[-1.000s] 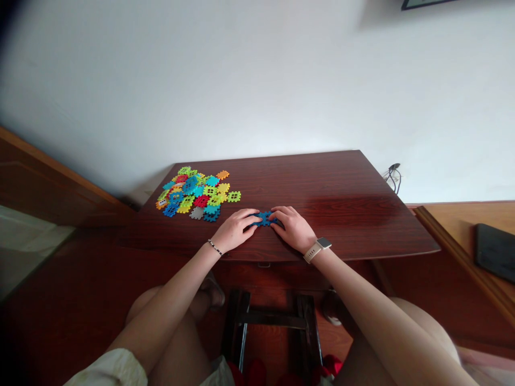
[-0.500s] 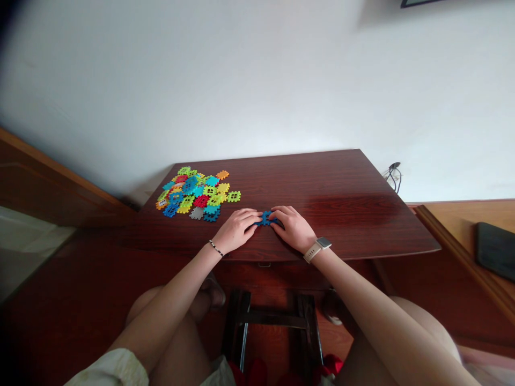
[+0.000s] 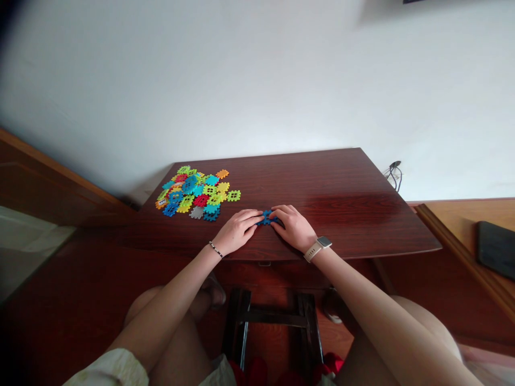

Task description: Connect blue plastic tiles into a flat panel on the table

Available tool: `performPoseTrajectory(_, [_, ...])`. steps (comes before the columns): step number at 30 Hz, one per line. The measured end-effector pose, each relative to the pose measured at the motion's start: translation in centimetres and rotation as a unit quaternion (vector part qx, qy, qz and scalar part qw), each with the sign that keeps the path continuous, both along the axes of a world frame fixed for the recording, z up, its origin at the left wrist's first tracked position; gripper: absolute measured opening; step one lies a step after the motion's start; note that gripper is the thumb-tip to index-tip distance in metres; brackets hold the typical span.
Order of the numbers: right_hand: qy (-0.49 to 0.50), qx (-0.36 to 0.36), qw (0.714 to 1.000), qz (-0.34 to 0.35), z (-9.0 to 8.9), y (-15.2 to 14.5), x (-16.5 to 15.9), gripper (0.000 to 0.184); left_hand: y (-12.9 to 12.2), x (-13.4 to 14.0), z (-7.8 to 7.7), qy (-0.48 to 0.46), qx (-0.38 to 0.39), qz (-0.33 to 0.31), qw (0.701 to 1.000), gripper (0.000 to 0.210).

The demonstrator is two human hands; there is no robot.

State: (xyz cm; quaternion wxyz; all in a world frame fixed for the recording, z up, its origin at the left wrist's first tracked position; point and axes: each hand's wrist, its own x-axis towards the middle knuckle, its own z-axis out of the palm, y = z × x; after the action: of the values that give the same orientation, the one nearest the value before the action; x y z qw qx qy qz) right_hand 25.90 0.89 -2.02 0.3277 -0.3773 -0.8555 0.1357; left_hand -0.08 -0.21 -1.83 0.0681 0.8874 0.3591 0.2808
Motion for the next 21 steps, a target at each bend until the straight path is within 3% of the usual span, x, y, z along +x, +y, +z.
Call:
performPoseTrajectory(8, [0.001,0.005,1.000,-0.002,0.1,-0.2,-0.1,0.018,-0.1,-0.7,0.4,-0.052,-0.058,0.046,0.996,0.058])
performPoseTrajectory(13, [0.006,-0.005,1.000,-0.001,0.4,-0.3,0.2,0.027,0.3,-1.7,0.4,-0.098,-0.093,0.051,0.990,0.052])
performPoseTrajectory(21, [-0.011,-0.019,0.999,-0.029,0.3,-0.1,0.7,0.026,0.6,-4.2,0.8,-0.065,-0.095,0.052,0.992,0.047])
